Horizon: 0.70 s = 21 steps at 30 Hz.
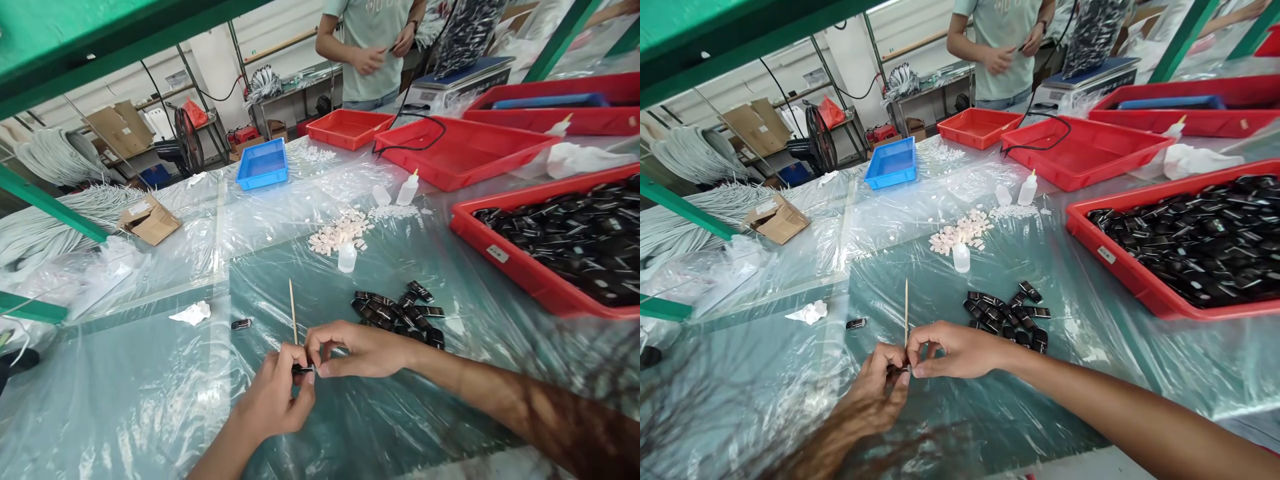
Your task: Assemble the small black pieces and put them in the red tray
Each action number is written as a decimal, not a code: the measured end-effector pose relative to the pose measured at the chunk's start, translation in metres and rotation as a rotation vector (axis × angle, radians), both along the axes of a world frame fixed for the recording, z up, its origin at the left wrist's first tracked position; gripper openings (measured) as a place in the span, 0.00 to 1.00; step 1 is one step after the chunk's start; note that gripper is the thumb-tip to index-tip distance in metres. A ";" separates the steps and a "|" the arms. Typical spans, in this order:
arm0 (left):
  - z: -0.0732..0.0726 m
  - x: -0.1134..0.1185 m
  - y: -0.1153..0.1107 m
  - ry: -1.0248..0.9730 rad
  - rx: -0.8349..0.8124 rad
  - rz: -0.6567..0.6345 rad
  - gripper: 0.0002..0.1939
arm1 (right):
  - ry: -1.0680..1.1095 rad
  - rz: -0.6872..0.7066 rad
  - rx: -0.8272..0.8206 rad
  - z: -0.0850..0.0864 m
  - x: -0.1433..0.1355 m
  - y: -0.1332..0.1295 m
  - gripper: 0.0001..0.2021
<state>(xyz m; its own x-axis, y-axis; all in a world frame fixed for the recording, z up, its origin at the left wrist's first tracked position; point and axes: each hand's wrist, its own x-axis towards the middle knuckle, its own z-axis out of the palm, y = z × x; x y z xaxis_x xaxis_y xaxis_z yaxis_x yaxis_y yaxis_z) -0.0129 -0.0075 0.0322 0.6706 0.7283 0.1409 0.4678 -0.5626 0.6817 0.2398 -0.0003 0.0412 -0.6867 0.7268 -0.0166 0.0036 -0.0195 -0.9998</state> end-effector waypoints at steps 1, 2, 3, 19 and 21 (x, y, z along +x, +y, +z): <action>0.002 0.000 0.000 0.004 -0.018 -0.013 0.05 | -0.008 0.012 0.009 0.000 0.000 0.000 0.07; 0.004 0.001 0.000 0.007 -0.037 -0.027 0.06 | -0.015 0.022 0.016 0.000 0.000 0.000 0.07; 0.006 0.001 0.000 0.009 -0.059 -0.039 0.06 | -0.018 0.032 0.019 0.000 0.000 0.001 0.06; 0.002 0.003 -0.005 -0.053 -0.133 -0.060 0.08 | 0.057 0.012 -0.062 -0.009 -0.007 -0.002 0.07; 0.000 0.003 -0.005 -0.045 -0.103 -0.055 0.11 | 0.086 0.007 -0.082 -0.015 -0.009 -0.001 0.10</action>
<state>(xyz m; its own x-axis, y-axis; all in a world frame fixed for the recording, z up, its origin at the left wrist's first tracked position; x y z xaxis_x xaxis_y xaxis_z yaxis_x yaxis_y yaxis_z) -0.0104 -0.0129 0.0320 0.7043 0.7030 0.0982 0.4057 -0.5121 0.7571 0.2312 -0.0011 0.0266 -0.6931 0.7206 -0.0166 -0.0817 -0.1015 -0.9915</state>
